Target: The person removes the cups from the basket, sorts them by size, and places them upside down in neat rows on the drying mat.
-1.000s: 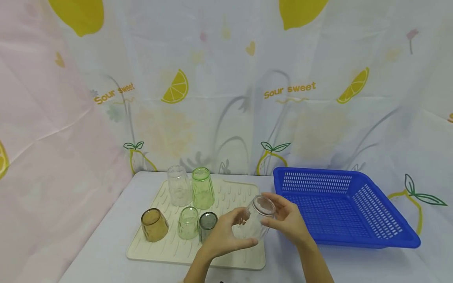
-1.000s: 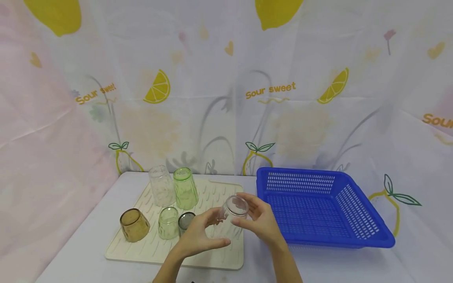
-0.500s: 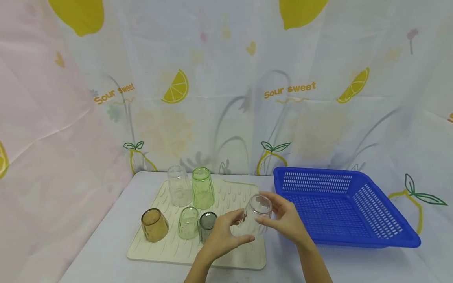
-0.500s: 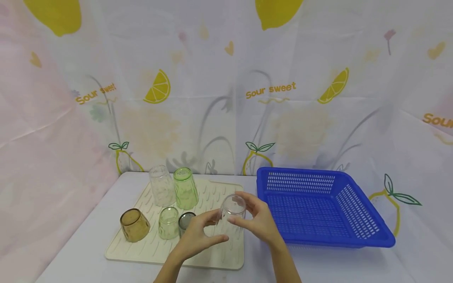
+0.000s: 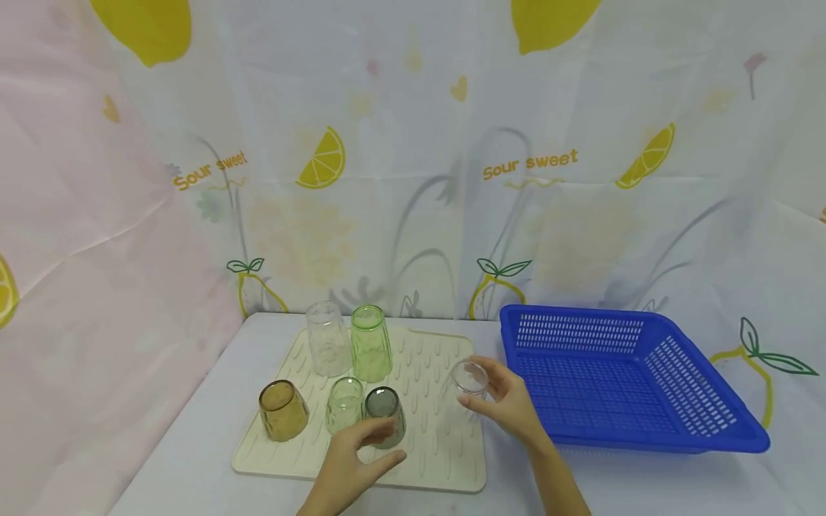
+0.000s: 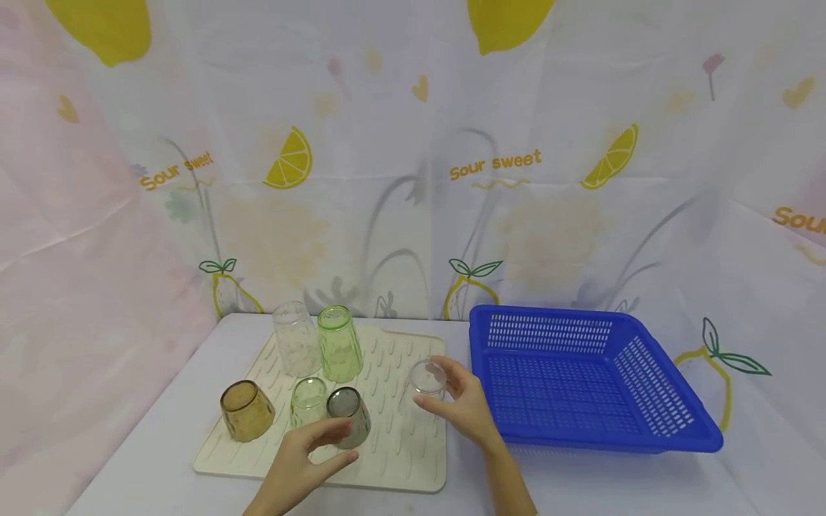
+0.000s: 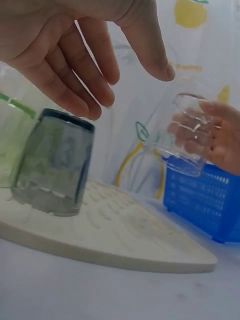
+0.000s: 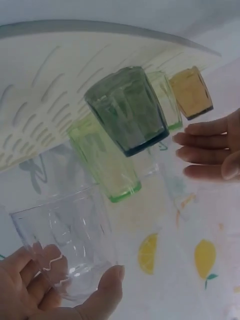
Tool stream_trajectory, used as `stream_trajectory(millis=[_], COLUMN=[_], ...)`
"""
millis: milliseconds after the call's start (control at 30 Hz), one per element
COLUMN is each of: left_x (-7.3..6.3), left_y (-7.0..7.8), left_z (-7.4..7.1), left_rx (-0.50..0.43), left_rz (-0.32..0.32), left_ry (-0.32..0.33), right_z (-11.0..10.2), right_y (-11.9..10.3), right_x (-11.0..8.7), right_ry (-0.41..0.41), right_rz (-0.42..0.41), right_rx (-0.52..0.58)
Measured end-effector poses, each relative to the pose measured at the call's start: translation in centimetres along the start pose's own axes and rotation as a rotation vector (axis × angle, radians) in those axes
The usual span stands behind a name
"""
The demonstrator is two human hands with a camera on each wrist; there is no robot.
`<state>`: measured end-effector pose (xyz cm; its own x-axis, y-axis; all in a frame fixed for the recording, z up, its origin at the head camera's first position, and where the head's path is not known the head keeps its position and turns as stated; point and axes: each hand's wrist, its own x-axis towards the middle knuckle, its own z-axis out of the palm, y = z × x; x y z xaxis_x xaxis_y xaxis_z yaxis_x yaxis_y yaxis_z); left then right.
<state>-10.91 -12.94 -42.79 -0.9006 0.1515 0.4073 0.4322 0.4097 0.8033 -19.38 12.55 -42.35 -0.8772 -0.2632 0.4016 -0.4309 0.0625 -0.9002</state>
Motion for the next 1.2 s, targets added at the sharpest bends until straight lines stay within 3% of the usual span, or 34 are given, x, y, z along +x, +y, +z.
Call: stream_trajectory(millis=[133, 233, 367, 500, 667, 767, 833, 967, 1033, 1133, 1200], left_x=[-1.7, -2.8, -4.0, -4.9, -5.7, -6.2, -6.4, -6.3, -6.0, -5.8, -5.7], left_y=[-1.5, -2.9, -4.7, -6.0, -7.1, -7.7, -8.0, -8.9, -9.3, -10.0, -10.2], left_z=[-1.2, -2.2, -4.1, -6.1, -7.9, -8.5, -8.9, -9.9, -10.4, -10.7, -10.8], left_rx=[0.059, 0.201, 0.434, 0.578, 0.643, 0.665, 0.697, 0.724, 0.659, 0.557, 0.518], left_rz=[0.015, 0.054, 0.061, 0.002, -0.133, -0.244, -0.347, -0.550, -0.631, -0.684, -0.701], left_ry=[0.168, 0.301, 0.422, 0.498, 0.534, 0.518, 0.468, 0.241, 0.106, -0.009, -0.035], right_z=[0.7, 1.3, 1.9, 2.7, 3.6, 4.0, 4.3, 4.6, 4.8, 5.0, 5.1], right_y=[0.4, 0.7, 1.5, 2.3, 3.3, 3.6, 3.7, 3.7, 3.8, 4.0, 4.1], right_x=[-0.1, -0.2, -0.2, -0.2, -0.2, -0.3, -0.4, -0.5, -0.6, -0.7, -0.7], right_ry=[-0.008, -0.017, -0.048, -0.064, -0.071, -0.090, -0.108, -0.125, -0.139, -0.163, -0.170], right_rz=[0.050, 0.080, 0.087, 0.066, -0.011, 0.003, 0.040, 0.142, 0.152, 0.149, 0.145], right_rx=[0.016, 0.026, 0.039, 0.025, -0.016, -0.007, 0.005, 0.037, 0.046, 0.065, 0.076])
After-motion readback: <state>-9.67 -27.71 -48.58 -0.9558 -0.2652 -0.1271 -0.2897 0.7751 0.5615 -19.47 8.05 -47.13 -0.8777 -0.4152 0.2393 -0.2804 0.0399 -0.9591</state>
